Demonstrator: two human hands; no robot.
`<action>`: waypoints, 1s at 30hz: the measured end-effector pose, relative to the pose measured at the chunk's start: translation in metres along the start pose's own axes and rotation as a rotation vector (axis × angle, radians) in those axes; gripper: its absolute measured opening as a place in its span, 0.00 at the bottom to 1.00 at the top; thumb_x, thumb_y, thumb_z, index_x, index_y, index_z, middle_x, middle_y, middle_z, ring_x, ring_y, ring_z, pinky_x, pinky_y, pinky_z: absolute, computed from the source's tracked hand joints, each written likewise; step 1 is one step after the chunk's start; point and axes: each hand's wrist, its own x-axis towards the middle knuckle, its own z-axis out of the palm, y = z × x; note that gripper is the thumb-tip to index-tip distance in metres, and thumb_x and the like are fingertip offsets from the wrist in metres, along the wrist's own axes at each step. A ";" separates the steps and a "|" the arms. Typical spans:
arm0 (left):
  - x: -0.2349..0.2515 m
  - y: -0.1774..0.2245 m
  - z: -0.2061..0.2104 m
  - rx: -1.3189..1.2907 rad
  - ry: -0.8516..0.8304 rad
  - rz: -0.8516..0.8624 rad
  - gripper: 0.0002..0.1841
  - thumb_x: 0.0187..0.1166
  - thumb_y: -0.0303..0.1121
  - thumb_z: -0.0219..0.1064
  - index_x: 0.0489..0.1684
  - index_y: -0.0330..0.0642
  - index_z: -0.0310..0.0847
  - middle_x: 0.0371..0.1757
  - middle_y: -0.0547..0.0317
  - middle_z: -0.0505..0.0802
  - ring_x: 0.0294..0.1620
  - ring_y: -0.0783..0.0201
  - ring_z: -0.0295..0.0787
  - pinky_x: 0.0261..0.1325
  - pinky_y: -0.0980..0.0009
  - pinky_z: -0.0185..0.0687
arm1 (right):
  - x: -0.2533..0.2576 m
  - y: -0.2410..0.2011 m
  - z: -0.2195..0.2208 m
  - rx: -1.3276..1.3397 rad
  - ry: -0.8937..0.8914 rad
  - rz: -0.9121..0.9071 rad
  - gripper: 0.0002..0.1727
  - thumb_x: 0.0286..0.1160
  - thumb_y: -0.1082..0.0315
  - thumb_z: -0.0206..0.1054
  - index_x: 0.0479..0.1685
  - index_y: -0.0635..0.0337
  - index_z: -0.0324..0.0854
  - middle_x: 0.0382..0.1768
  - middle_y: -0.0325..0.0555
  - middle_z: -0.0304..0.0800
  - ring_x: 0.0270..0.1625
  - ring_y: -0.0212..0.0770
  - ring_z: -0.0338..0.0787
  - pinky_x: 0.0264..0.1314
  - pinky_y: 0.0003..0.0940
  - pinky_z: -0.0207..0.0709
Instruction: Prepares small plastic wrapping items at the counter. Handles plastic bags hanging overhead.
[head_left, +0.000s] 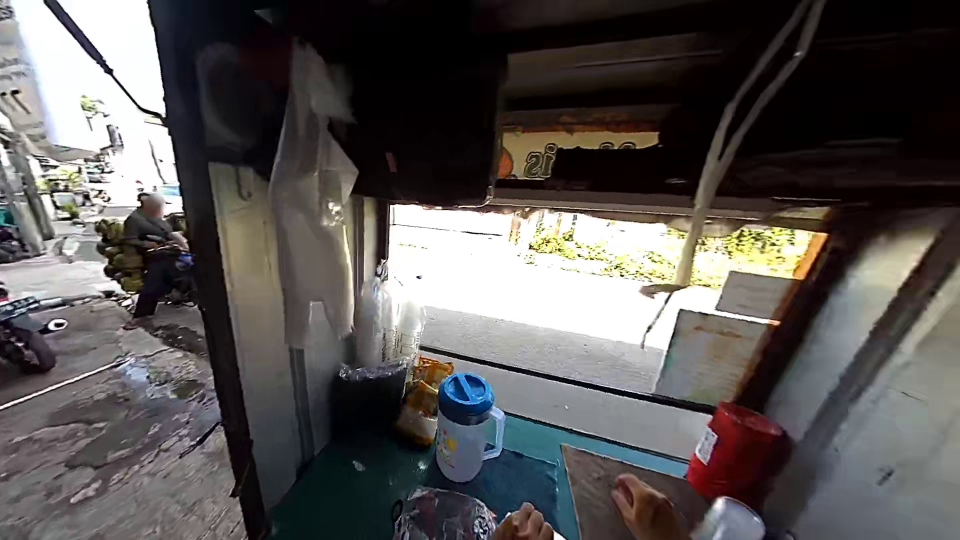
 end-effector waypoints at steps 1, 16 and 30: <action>0.000 -0.011 -0.001 -0.006 0.109 0.054 0.08 0.79 0.23 0.63 0.44 0.31 0.90 0.47 0.43 0.94 0.58 0.48 0.93 0.63 0.59 0.88 | 0.006 -0.030 -0.031 0.035 0.189 -0.123 0.18 0.80 0.64 0.67 0.62 0.67 0.86 0.52 0.63 0.93 0.50 0.63 0.94 0.54 0.65 0.85; 0.067 -0.069 -0.189 0.203 0.806 0.295 0.06 0.81 0.30 0.64 0.43 0.40 0.85 0.47 0.50 0.92 0.57 0.54 0.90 0.64 0.67 0.86 | 0.012 -0.308 -0.411 -1.108 0.677 -0.976 0.34 0.78 0.87 0.58 0.83 0.51 0.70 0.90 0.59 0.59 0.95 0.59 0.49 0.90 0.75 0.31; 0.089 -0.047 -0.344 0.108 1.090 0.293 0.08 0.83 0.31 0.65 0.41 0.38 0.88 0.44 0.48 0.94 0.52 0.58 0.91 0.58 0.69 0.85 | 0.016 -0.297 -0.386 -0.526 0.410 -1.071 0.08 0.85 0.63 0.60 0.40 0.55 0.81 0.21 0.36 0.79 0.19 0.35 0.82 0.18 0.33 0.72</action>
